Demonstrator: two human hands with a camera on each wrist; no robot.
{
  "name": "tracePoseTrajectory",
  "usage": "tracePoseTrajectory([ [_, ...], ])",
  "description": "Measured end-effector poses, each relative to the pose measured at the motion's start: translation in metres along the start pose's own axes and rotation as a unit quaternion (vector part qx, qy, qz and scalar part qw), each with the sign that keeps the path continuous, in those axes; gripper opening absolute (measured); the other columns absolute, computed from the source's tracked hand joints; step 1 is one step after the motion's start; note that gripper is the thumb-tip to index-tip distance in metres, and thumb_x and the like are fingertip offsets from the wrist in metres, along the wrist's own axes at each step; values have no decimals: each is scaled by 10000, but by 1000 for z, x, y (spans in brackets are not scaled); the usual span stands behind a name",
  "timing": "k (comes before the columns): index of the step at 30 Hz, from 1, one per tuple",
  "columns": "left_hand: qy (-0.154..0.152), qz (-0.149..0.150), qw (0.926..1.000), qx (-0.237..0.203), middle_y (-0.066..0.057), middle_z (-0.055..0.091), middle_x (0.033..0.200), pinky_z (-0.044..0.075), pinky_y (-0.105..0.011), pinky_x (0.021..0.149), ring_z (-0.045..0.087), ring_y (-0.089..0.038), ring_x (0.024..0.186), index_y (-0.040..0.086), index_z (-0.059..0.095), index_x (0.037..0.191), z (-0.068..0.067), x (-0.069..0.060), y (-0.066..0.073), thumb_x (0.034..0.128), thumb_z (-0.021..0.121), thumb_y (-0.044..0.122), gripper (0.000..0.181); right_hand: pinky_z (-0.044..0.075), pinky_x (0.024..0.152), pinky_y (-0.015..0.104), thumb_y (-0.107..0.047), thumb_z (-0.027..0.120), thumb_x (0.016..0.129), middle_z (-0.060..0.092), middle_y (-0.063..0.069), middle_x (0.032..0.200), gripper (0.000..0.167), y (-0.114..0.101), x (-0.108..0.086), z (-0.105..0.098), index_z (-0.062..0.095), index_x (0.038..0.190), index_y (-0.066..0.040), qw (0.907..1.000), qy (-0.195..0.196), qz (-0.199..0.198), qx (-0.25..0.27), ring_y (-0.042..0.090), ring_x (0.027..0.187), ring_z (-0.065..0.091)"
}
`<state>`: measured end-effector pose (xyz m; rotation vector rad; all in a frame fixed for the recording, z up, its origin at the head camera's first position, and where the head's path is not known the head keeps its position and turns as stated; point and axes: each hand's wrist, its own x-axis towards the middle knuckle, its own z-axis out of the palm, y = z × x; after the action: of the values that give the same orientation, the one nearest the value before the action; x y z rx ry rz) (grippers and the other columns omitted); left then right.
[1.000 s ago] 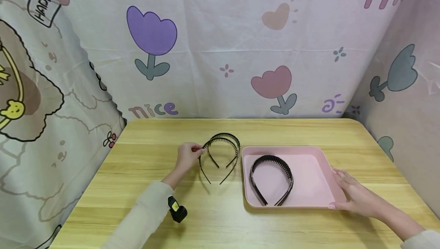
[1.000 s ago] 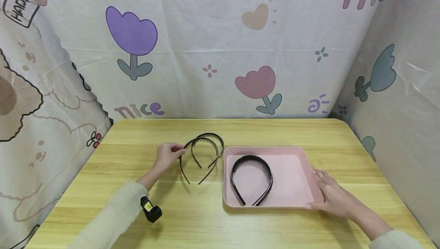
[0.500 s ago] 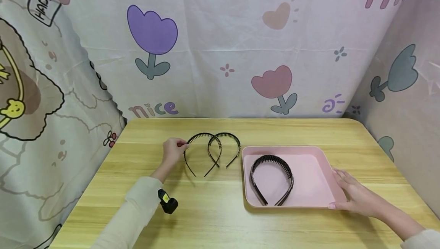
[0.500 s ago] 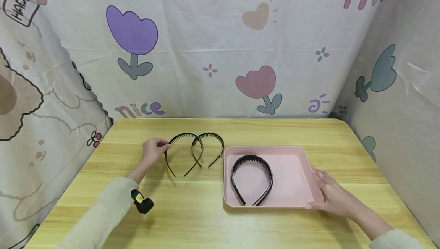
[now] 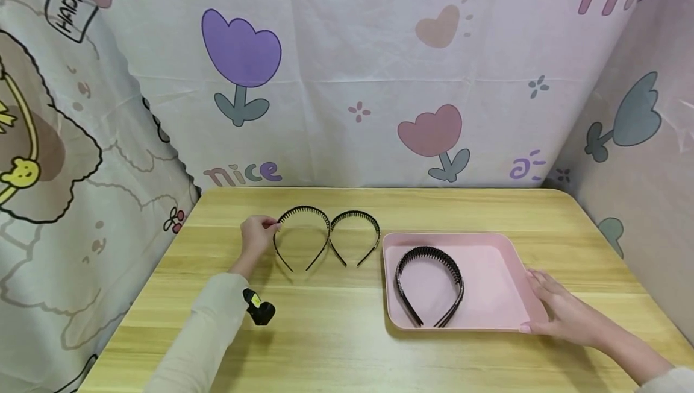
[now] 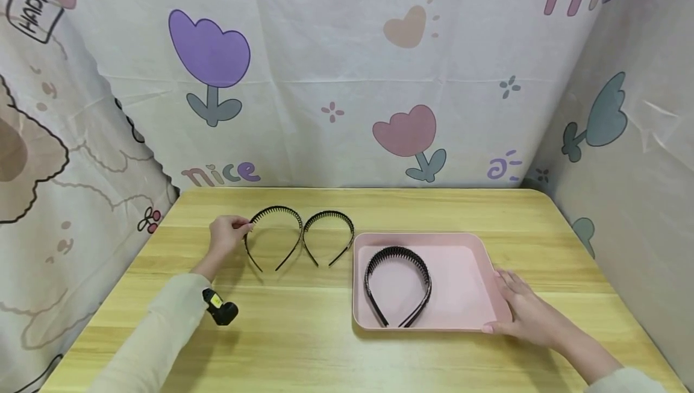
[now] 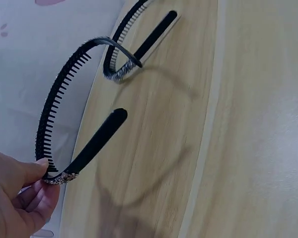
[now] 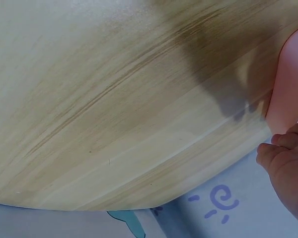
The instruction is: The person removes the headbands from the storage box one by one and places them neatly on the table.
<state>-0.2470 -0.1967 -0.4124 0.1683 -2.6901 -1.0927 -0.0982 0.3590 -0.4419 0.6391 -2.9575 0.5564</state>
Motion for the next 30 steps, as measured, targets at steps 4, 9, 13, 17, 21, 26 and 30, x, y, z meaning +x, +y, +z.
tracePoseTrajectory([
  [4, -14, -235, 9997, 51, -245, 681, 885, 513, -409, 729, 632, -345, 815, -95, 686, 906, -1, 2, -4, 862, 630, 57, 168, -87, 921, -52, -355, 796, 674, 354, 378, 1337, 971, -1, 0, 1, 330, 1319, 201, 10000, 3, -13, 12, 366, 1411, 103],
  [9, 71, -225, 9997, 64, -252, 675, 861, 505, -352, 663, 627, -332, 776, -103, 685, 889, 2, 6, -11, 856, 628, 39, 157, -71, 943, -56, -355, 814, 642, 401, 363, 1300, 945, 1, -1, 1, 392, 1283, 196, 9992, 210, -273, -191, -185, 1260, -86],
  [13, 6, -262, 9996, 104, -249, 667, 840, 497, -341, 646, 618, -318, 760, -103, 683, 877, 8, 8, -12, 855, 624, 34, 151, -54, 928, -69, -338, 828, 623, 409, 341, 1286, 932, 2, -3, 1, 412, 1264, 195, 9989, 278, -310, -211, -251, 1204, -77],
  [17, -54, -365, 9992, 157, -242, 668, 857, 506, -371, 672, 618, -319, 774, -92, 684, 883, 12, 11, -10, 868, 612, 42, 153, -45, 926, -72, -335, 837, 606, 420, 342, 1266, 942, 3, -5, 1, 418, 1252, 206, 9984, 358, -373, -229, -257, 1208, -65],
  [21, -28, -461, 9988, 160, -237, 670, 865, 500, -369, 675, 615, -318, 782, -84, 688, 885, 13, 15, -8, 875, 607, 49, 156, -46, 933, -69, -335, 839, 600, 422, 349, 1259, 944, 4, -4, 1, 420, 1244, 213, 9981, 379, -429, -210, -253, 1214, -68],
  [26, -5, -586, 9982, 152, -242, 667, 871, 503, -395, 704, 616, -336, 807, -87, 687, 880, 13, 19, -11, 873, 605, 44, 155, -43, 944, -63, -328, 844, 593, 420, 356, 1262, 958, 4, 1, 1, 409, 1259, 206, 9976, 431, -498, -193, -250, 1217, -61],
  [30, -17, -619, 9979, 212, -243, 670, 871, 502, -407, 735, 616, -348, 831, -93, 685, 868, 16, 19, -15, 869, 607, 44, 157, -35, 939, -66, -329, 840, 604, 412, 347, 1274, 962, 4, 2, 1, 396, 1281, 191, 9978, 426, -481, -161, -251, 1208, -39],
])
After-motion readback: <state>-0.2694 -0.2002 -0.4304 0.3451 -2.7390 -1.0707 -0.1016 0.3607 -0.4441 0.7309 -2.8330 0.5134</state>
